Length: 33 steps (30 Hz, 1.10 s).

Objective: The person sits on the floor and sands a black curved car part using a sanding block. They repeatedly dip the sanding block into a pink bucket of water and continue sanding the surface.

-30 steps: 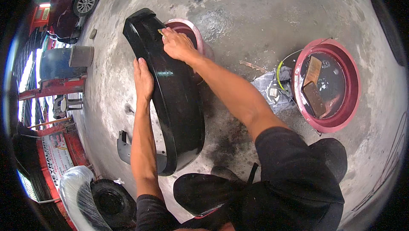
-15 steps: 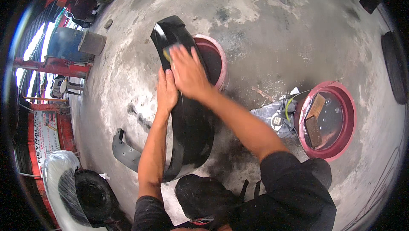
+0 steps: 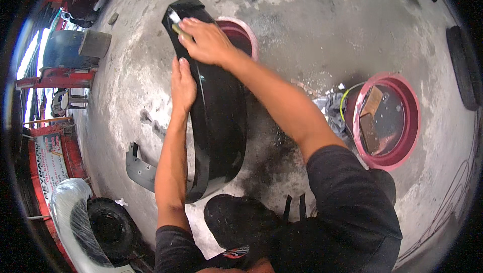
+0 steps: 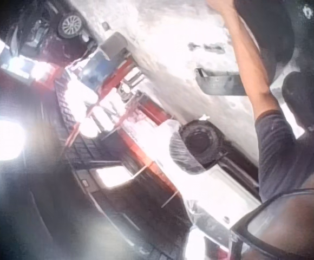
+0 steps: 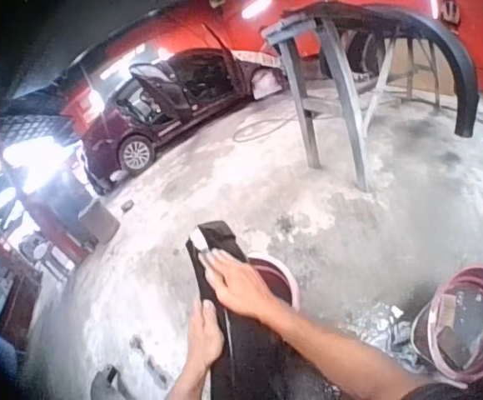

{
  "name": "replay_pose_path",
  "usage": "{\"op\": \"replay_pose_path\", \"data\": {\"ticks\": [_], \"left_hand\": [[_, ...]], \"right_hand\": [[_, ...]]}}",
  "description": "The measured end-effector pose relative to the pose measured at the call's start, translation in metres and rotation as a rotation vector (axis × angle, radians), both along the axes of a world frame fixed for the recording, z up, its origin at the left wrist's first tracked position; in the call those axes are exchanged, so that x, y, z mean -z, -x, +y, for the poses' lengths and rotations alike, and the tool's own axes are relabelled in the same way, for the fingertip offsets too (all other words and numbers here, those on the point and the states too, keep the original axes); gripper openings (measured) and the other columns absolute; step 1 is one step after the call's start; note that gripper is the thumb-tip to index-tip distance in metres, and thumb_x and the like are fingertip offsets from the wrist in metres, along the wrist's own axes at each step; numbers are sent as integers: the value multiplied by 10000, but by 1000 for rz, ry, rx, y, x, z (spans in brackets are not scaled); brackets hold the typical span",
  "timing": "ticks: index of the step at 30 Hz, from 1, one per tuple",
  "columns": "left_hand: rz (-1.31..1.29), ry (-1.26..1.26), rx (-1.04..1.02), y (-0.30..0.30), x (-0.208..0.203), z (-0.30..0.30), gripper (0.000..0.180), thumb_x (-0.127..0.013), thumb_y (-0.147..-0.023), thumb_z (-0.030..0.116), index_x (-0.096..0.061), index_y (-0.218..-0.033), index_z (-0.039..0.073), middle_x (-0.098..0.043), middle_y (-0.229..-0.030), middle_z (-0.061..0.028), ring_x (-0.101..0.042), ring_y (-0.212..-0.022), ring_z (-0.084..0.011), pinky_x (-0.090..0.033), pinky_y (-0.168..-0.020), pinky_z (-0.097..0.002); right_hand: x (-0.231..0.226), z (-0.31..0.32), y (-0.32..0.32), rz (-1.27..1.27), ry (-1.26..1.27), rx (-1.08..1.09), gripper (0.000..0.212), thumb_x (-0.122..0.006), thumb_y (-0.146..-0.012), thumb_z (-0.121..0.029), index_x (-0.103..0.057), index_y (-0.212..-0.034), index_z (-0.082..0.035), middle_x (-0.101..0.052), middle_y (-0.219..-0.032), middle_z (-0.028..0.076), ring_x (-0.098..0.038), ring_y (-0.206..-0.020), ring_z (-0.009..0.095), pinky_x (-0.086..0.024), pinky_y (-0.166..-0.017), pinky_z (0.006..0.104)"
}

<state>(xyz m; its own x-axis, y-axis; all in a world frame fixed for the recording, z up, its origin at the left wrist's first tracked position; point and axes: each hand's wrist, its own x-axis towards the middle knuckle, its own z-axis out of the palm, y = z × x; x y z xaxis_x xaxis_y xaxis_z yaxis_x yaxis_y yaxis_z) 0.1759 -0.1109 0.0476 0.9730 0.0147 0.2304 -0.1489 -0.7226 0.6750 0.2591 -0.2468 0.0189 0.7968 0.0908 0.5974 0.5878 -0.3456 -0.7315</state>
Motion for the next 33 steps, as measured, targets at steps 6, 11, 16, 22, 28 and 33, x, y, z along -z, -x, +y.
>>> {"op": "replay_pose_path", "data": {"ticks": [6, 11, 16, 22, 28, 33], "left_hand": [[75, 36, -84, 9, -12, -6, 607, -359, -1110, 378, -413, -1506, -79, -512, -1479, -303, -480, -1401, -399, -340, -1174, -397], [106, 1, -126, 8, -7, -3, 661, -351, -1113, 418, -372, -1520, -102, -430, -1548, -307, -392, -1471, -385, -276, -1215, -382], [114, -57, -87, 3, -5, -7, 685, -345, -1113, 431, -348, -1527, -115, -391, -1572, -313, -347, -1500, -382, -242, -1234, -381], [119, 13, -80, 8, -8, -7, 681, -352, -1112, 426, -349, -1527, -114, -379, -1580, -310, -341, -1503, -381, -235, -1237, -382], [122, -6, -129, 4, -8, 2, 691, -365, -1108, 437, -350, -1530, -110, -371, -1592, -295, -321, -1516, -365, -219, -1243, -372], [124, 79, -51, 9, -10, -7, 695, -383, -1104, 436, -358, -1525, -117, -376, -1594, -282, -314, -1521, -343, -208, -1246, -363]], "right_hand": [[44, 30, 249, 91, 17, 191, 536, -621, -947, -171, -529, -1431, 41, -499, -1508, 235, -431, -1444, 397, -290, -1210, 560], [31, 10, 170, 108, 67, 383, 531, -585, -964, -177, -494, -1399, 113, -506, -1453, 315, -448, -1403, 458, -298, -1195, 582], [33, -13, 54, 239, -124, 310, 422, -533, -1002, -198, -552, -1298, 102, -557, -1362, 343, -521, -1288, 488, -424, -1107, 505], [27, 6, 175, 157, 33, 271, 515, -512, -1024, -208, -468, -1447, 82, -449, -1513, 312, -416, -1433, 442, -299, -1187, 580], [34, 4, 114, 88, 26, 248, 512, -469, -1042, -220, -475, -1439, 103, -435, -1523, 328, -434, -1423, 447, -309, -1209, 527], [23, -6, 96, 69, 11, 207, 512, -506, -1022, -186, -471, -1434, 115, -451, -1510, 323, -442, -1420, 438, -317, -1205, 518]]}}
